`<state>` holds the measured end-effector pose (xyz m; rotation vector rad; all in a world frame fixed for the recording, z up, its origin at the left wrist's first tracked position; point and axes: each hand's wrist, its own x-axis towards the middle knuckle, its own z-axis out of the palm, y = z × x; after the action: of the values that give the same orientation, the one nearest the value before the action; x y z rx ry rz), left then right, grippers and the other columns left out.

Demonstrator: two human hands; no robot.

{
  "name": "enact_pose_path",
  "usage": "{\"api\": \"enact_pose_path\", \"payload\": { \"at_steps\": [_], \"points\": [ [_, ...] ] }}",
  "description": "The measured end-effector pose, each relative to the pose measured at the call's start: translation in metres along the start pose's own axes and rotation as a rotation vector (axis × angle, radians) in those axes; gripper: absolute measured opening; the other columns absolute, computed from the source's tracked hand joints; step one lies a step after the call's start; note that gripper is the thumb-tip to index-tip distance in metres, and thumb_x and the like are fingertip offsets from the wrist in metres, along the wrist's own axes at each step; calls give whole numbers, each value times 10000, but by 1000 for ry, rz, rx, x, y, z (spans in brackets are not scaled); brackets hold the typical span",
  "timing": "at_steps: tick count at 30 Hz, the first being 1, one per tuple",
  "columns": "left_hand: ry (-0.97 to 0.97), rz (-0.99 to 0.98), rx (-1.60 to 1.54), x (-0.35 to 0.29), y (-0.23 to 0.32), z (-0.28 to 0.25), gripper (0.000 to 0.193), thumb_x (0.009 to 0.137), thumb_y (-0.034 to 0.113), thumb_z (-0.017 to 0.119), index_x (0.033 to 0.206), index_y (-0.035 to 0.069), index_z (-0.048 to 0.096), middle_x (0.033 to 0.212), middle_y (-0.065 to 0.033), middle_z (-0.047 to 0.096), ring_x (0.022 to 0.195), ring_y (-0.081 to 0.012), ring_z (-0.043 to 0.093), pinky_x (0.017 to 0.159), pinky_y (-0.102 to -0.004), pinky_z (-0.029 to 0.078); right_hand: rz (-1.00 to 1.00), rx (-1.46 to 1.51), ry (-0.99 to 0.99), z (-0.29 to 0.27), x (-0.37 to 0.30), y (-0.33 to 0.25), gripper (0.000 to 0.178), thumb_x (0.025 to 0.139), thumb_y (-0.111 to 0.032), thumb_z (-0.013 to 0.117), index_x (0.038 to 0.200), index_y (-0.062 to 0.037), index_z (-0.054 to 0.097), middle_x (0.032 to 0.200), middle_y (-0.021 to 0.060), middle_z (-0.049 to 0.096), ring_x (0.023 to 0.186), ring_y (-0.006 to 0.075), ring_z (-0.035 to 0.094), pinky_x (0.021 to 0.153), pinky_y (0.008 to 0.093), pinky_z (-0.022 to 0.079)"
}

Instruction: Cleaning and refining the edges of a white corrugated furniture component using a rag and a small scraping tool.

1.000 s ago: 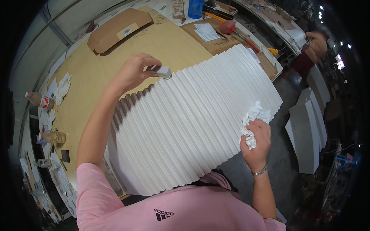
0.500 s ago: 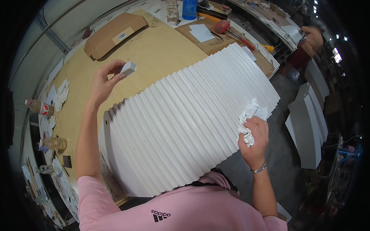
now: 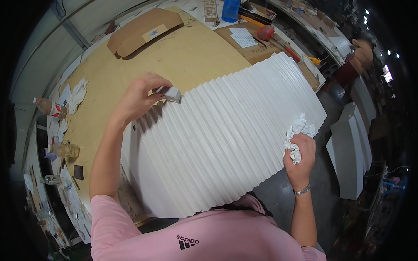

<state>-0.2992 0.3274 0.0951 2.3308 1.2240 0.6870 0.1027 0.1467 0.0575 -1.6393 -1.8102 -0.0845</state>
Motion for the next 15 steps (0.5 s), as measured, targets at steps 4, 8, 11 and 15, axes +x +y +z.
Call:
{"api": "enact_pose_path", "payload": {
  "at_steps": [4,8,11,15],
  "points": [
    [57,-74,63,0,-17,0,297,761,-82,688,1044,9,693,953,-99,675,913,-255,582,832,-362,471,-9,6,14,3,0,-2,278,705,28,596,980,-7,603,1055,171,603,1028,330,582,936,389,445],
    [12,-115,-24,-1,-14,-6,308,768,-84,683,1062,10,694,972,-100,670,918,-246,576,833,-360,473,5,21,27,2,-2,-1,278,693,32,622,964,-30,613,1042,153,612,1016,334,566,914,411,449],
    [13,-176,-33,-7,-25,-9,320,771,-87,680,1073,15,696,982,-96,670,922,-240,576,832,-359,474,-11,13,38,4,-1,-2,276,693,34,620,961,-27,611,1037,154,612,1014,330,567,914,406,449],
    [52,-201,-179,-18,-26,-18,329,773,-102,674,1080,14,699,1001,-94,673,918,-231,584,833,-362,475,16,18,42,6,-2,-2,268,702,36,616,964,-20,611,1034,155,614,1010,329,566,914,405,448]
  ]
}}
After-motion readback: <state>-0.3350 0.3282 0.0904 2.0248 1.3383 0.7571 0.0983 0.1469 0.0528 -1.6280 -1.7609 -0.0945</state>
